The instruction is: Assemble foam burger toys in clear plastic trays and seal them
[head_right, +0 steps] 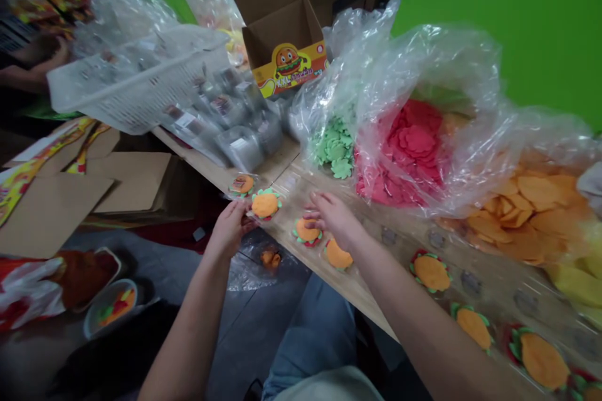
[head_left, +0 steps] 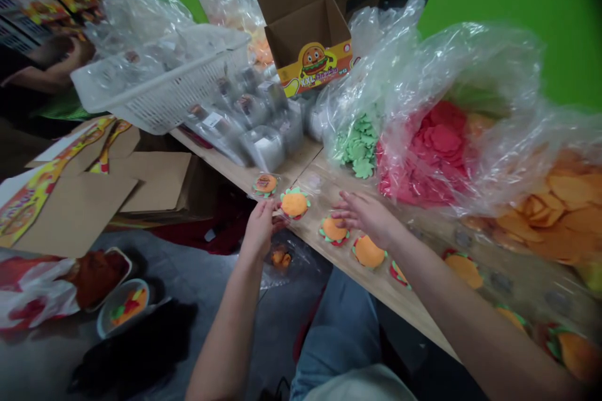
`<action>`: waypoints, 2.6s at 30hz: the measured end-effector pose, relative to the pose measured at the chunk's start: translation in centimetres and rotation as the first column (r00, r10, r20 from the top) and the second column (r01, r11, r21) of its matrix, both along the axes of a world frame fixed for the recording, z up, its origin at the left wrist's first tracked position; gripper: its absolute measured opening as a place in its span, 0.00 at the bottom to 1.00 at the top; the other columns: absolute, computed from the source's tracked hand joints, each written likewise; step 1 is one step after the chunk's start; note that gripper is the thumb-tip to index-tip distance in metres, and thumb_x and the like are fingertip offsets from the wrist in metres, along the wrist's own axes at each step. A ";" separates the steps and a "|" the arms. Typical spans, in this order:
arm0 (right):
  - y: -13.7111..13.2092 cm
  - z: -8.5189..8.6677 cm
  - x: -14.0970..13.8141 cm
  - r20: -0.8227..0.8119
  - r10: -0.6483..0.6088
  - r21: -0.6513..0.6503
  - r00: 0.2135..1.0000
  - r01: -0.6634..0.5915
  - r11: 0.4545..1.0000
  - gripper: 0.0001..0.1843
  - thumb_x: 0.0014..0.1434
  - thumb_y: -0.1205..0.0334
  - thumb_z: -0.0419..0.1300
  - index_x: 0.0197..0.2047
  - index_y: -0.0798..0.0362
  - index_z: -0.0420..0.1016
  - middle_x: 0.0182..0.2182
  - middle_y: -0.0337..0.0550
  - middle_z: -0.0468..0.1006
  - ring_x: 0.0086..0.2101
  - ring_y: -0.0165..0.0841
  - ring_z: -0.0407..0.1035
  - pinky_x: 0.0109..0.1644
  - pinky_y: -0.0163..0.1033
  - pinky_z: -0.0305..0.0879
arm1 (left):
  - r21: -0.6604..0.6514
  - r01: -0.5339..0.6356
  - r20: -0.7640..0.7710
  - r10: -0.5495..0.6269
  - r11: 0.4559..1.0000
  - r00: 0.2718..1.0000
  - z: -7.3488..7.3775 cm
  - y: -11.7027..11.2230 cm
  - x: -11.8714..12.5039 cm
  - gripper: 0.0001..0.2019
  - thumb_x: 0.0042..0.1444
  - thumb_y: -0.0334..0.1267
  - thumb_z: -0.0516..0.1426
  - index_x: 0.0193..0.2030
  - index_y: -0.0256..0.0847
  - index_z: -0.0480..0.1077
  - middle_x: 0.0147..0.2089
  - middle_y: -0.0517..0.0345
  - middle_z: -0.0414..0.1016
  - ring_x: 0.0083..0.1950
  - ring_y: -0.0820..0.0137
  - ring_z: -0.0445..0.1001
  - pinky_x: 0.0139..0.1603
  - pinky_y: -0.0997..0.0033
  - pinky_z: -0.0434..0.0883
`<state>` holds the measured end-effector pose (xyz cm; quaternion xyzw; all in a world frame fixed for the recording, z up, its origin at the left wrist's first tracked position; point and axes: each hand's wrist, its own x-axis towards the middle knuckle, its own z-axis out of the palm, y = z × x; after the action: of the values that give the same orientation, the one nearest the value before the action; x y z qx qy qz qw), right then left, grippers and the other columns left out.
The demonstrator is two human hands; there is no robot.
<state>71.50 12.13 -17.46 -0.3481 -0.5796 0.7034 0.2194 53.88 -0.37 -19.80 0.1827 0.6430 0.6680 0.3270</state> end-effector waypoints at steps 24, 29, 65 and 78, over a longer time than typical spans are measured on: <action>-11.4 -3.2 21.7 -0.225 -0.655 0.561 0.721 0.645 0.518 0.17 0.59 0.50 0.47 0.46 0.49 0.63 0.45 0.48 0.70 0.46 0.36 0.66 0.48 0.45 0.66 | 0.259 0.689 0.264 -0.735 0.677 0.624 1.4 -0.7 22.9 0.09 0.54 0.43 0.55 0.34 0.40 0.61 0.35 0.61 0.66 0.33 0.75 0.69 0.31 0.75 0.72; -10.7 -3.0 25.3 -0.137 -0.610 0.105 0.780 0.624 0.774 0.21 0.57 0.42 0.47 0.25 0.51 0.59 0.16 0.32 0.60 0.15 0.26 0.58 0.16 0.31 0.58 | 0.209 0.740 0.056 -0.763 0.639 0.644 1.0 -0.4 26.6 0.09 0.55 0.43 0.53 0.32 0.42 0.59 0.32 0.63 0.62 0.32 0.77 0.65 0.32 0.78 0.70; -14.8 -7.2 30.1 -0.302 -0.781 0.305 0.547 0.831 0.464 0.14 0.64 0.56 0.42 0.28 0.50 0.55 0.18 0.33 0.59 0.20 0.27 0.56 0.25 0.33 0.55 | 0.200 0.648 -0.061 -0.651 0.735 0.757 -2.8 -3.0 36.2 0.09 0.56 0.44 0.53 0.35 0.41 0.60 0.33 0.61 0.63 0.35 0.75 0.63 0.40 0.75 0.64; -16.0 -7.7 32.0 -0.204 -0.759 0.755 0.618 0.593 0.280 0.07 0.60 0.65 0.44 0.31 0.51 0.60 0.24 0.38 0.64 0.26 0.29 0.60 0.31 0.34 0.58 | 0.171 0.699 -0.102 -0.694 0.694 0.713 -0.3 -0.5 35.0 0.08 0.54 0.41 0.55 0.32 0.38 0.66 0.31 0.61 0.66 0.32 0.77 0.62 0.33 0.80 0.60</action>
<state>103.45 -3.86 -25.16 -0.4996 -0.6306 0.1859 0.5640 88.90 -0.84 -20.06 0.4538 0.4611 0.5520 0.5261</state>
